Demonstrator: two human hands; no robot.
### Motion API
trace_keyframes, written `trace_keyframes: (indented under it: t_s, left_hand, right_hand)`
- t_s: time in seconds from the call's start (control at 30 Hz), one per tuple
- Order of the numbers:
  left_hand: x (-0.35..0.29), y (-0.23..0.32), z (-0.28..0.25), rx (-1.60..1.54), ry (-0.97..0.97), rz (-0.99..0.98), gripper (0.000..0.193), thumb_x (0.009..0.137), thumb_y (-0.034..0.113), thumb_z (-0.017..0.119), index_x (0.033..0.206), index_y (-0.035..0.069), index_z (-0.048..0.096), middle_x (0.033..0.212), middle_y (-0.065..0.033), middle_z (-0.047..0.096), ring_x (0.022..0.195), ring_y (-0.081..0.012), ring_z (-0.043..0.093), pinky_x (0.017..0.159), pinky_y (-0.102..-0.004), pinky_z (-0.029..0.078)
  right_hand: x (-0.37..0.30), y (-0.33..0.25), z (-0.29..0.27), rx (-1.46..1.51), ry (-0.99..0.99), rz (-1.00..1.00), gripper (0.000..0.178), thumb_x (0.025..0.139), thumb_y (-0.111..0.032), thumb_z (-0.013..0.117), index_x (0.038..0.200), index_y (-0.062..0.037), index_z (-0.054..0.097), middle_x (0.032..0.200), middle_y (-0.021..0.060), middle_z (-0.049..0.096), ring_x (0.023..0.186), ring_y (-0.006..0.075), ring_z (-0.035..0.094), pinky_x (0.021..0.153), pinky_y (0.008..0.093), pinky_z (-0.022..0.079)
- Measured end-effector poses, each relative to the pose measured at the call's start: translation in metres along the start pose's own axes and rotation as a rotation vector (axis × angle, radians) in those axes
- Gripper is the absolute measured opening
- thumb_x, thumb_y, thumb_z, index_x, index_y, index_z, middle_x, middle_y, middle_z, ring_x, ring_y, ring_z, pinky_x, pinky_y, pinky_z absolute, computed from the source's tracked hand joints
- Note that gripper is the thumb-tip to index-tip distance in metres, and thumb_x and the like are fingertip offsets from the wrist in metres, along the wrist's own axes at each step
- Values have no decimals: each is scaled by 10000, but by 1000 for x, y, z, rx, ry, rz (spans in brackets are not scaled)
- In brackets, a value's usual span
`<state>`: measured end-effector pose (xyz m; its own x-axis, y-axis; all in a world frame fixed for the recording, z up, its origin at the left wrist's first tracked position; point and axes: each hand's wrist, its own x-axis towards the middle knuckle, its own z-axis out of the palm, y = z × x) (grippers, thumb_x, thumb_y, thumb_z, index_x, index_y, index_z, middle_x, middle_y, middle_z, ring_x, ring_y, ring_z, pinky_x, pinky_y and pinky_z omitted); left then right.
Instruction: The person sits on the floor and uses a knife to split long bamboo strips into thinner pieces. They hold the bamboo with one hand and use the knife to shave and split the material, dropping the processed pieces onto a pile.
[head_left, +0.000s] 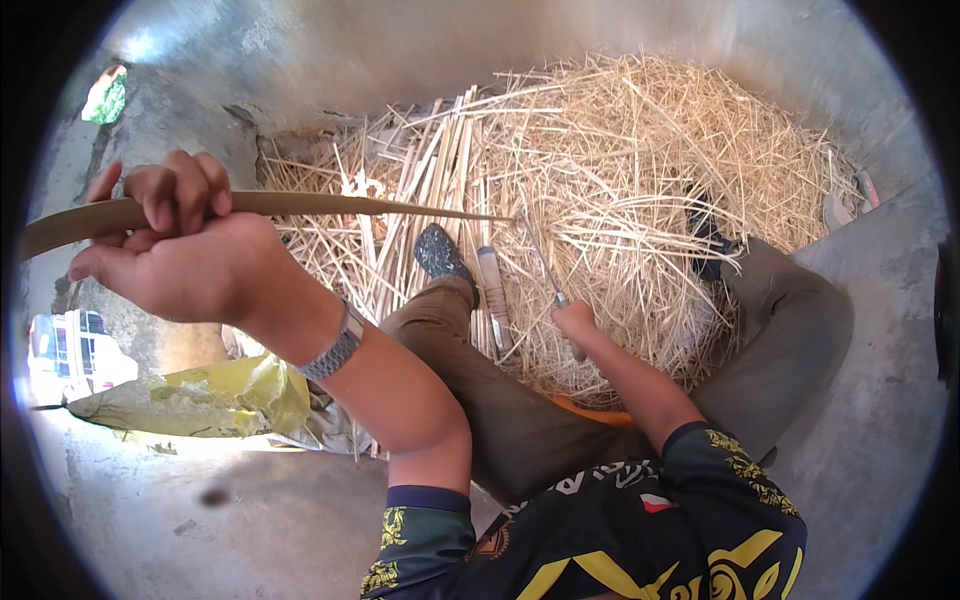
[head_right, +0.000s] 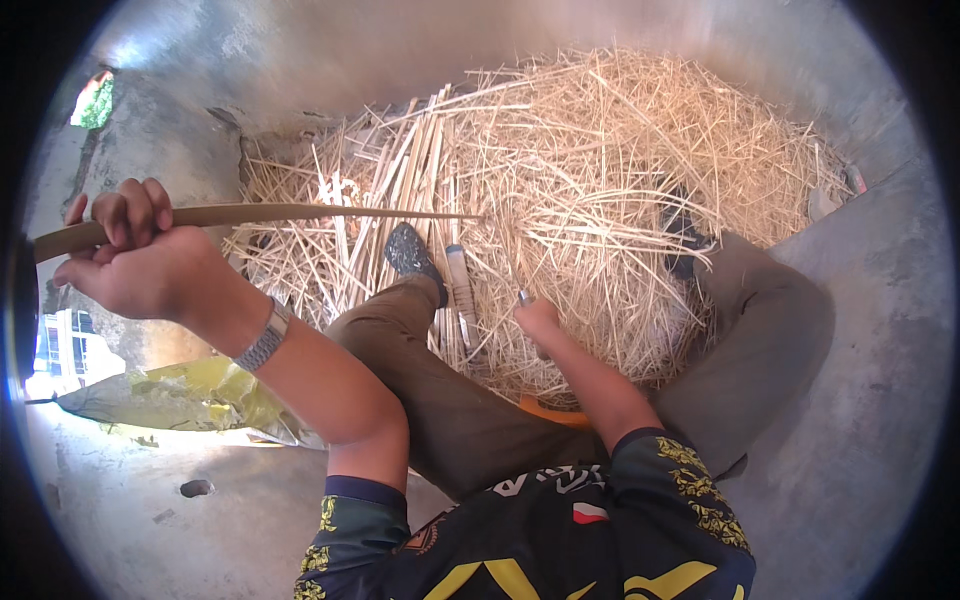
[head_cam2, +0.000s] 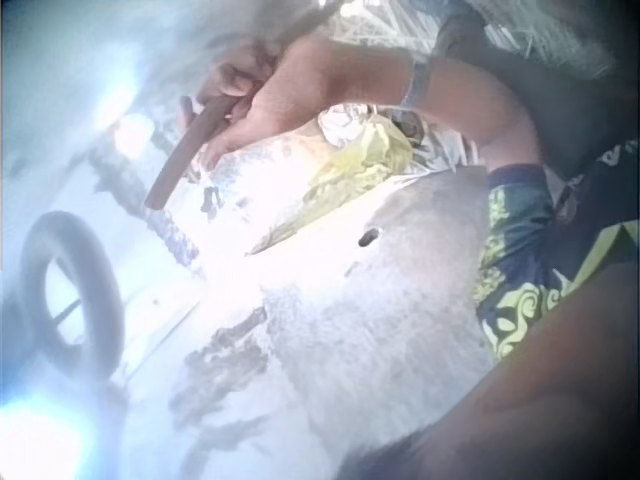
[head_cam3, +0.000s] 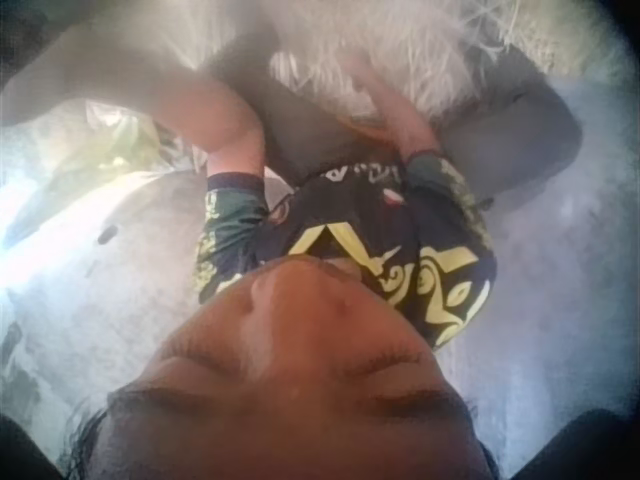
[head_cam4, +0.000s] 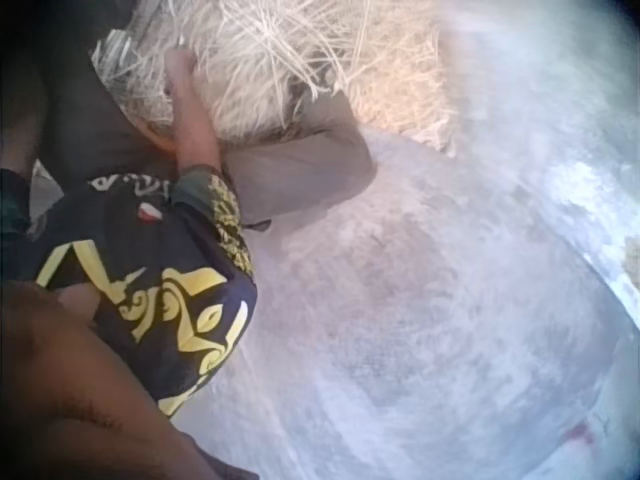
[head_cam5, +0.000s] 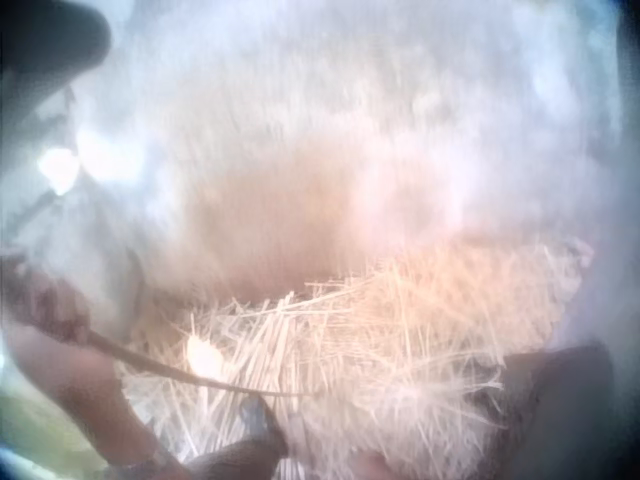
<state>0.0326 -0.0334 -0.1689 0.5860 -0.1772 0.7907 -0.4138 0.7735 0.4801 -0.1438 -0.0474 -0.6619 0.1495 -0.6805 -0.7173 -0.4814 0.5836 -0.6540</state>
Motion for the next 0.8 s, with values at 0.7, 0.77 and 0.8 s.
trace_keyframes:
  t_s: [0.7,0.77,0.8]
  left_hand:
    - [-20,6,22,21,150,132,274,991,345,662,985,118,509,626,25,395,507,-72,302,453,-236,212]
    - [-20,8,20,-18,86,134,274,995,346,657,986,117,506,627,27,385,509,-71,298,456,-239,210]
    - [-21,8,18,-36,56,128,274,998,346,654,987,116,504,627,28,380,511,-70,296,458,-241,208]
  right_hand:
    - [-137,-140,-7,84,-219,-442,233,828,-190,658,779,38,657,622,115,646,535,213,624,521,356,479]
    - [-141,-136,-13,85,-276,-367,240,823,-194,662,743,32,651,606,111,636,526,222,619,523,369,479]
    - [-145,-141,-8,90,-198,-531,255,824,-198,665,698,20,625,600,121,619,535,239,617,539,399,478]
